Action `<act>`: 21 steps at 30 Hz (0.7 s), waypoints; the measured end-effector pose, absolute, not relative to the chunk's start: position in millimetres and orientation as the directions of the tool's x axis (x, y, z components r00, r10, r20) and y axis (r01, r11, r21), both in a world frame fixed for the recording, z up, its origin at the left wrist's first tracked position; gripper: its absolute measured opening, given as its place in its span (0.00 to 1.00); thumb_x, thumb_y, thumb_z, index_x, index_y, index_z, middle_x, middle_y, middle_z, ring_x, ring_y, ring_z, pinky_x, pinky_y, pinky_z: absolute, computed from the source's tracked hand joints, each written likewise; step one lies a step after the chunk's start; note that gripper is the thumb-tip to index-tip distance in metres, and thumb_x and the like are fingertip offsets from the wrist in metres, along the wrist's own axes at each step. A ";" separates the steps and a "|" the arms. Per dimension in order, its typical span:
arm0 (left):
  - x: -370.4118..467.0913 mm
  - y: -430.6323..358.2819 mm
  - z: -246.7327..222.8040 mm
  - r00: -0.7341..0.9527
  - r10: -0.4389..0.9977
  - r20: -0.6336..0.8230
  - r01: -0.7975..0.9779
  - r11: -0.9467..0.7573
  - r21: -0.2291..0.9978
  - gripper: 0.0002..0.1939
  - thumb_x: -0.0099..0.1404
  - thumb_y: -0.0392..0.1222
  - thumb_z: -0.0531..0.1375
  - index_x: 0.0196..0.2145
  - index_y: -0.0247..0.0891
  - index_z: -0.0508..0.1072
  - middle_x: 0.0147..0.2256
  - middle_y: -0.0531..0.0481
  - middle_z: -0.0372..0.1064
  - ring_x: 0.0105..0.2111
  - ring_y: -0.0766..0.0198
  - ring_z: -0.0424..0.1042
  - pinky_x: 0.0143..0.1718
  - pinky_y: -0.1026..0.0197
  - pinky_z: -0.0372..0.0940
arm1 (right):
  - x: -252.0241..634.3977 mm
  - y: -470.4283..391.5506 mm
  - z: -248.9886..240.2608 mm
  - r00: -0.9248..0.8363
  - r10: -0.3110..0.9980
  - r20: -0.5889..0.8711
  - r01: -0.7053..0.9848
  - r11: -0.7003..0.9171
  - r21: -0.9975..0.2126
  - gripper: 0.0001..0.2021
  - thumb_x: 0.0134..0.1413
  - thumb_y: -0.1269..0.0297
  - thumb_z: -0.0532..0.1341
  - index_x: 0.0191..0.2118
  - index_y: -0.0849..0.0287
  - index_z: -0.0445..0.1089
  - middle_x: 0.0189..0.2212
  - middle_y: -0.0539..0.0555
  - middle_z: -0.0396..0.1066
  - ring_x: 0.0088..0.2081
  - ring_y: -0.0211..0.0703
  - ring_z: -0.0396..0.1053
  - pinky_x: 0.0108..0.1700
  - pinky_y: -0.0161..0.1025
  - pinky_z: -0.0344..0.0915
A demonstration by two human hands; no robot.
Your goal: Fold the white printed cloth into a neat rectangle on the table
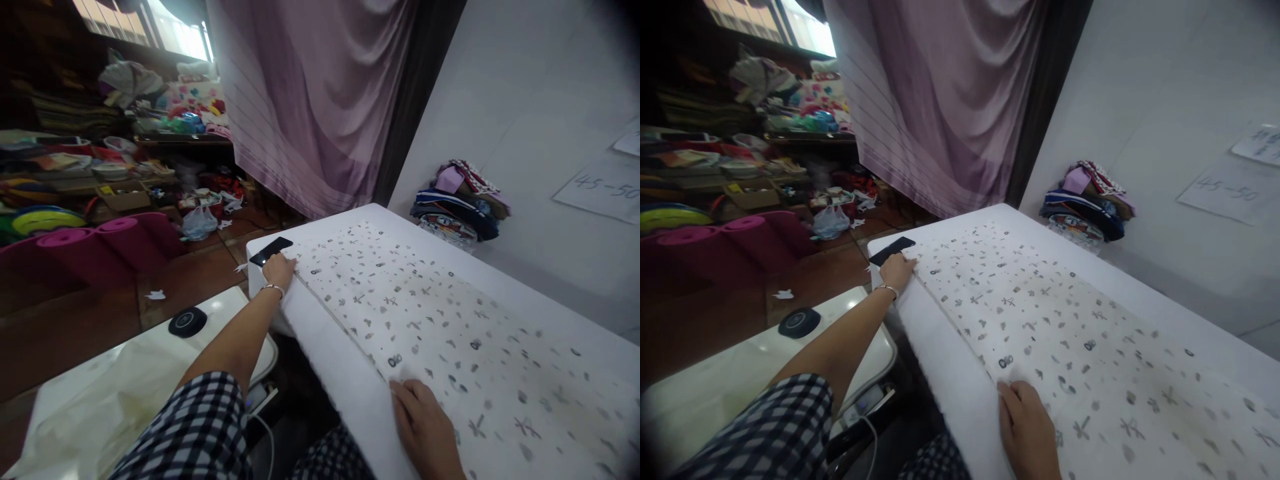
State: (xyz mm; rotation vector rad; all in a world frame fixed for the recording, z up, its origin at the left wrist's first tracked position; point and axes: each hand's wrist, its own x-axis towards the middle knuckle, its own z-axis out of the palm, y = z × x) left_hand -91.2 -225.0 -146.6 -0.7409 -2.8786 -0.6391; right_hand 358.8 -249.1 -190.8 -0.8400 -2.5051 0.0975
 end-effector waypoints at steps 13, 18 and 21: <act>-89.2 -220.5 -148.7 -0.909 0.363 0.204 0.417 0.800 0.431 0.12 0.62 0.39 0.53 0.36 0.35 0.75 0.40 0.39 0.74 0.43 0.52 0.73 0.44 0.53 0.62 | 358.7 -249.1 -192.3 -0.672 0.599 0.434 0.545 0.798 -0.257 0.13 0.63 0.61 0.51 0.45 0.54 0.72 0.38 0.56 0.70 0.37 0.43 0.71 0.33 0.36 0.71; -87.8 -221.0 -150.5 -0.900 0.363 0.239 0.432 0.807 0.403 0.12 0.61 0.39 0.52 0.35 0.33 0.75 0.39 0.37 0.74 0.42 0.50 0.73 0.43 0.52 0.62 | 359.0 -248.9 -192.4 -0.681 0.590 0.433 0.539 0.805 -0.249 0.13 0.63 0.62 0.51 0.46 0.54 0.71 0.38 0.56 0.70 0.37 0.42 0.71 0.33 0.35 0.70; -86.4 -221.6 -151.1 -0.898 0.353 0.262 0.433 0.813 0.390 0.13 0.61 0.39 0.52 0.36 0.32 0.75 0.39 0.36 0.73 0.42 0.50 0.72 0.43 0.51 0.62 | 358.9 -249.0 -192.0 -0.672 0.574 0.467 0.528 0.814 -0.242 0.12 0.63 0.62 0.52 0.45 0.55 0.71 0.38 0.56 0.70 0.37 0.42 0.70 0.34 0.35 0.70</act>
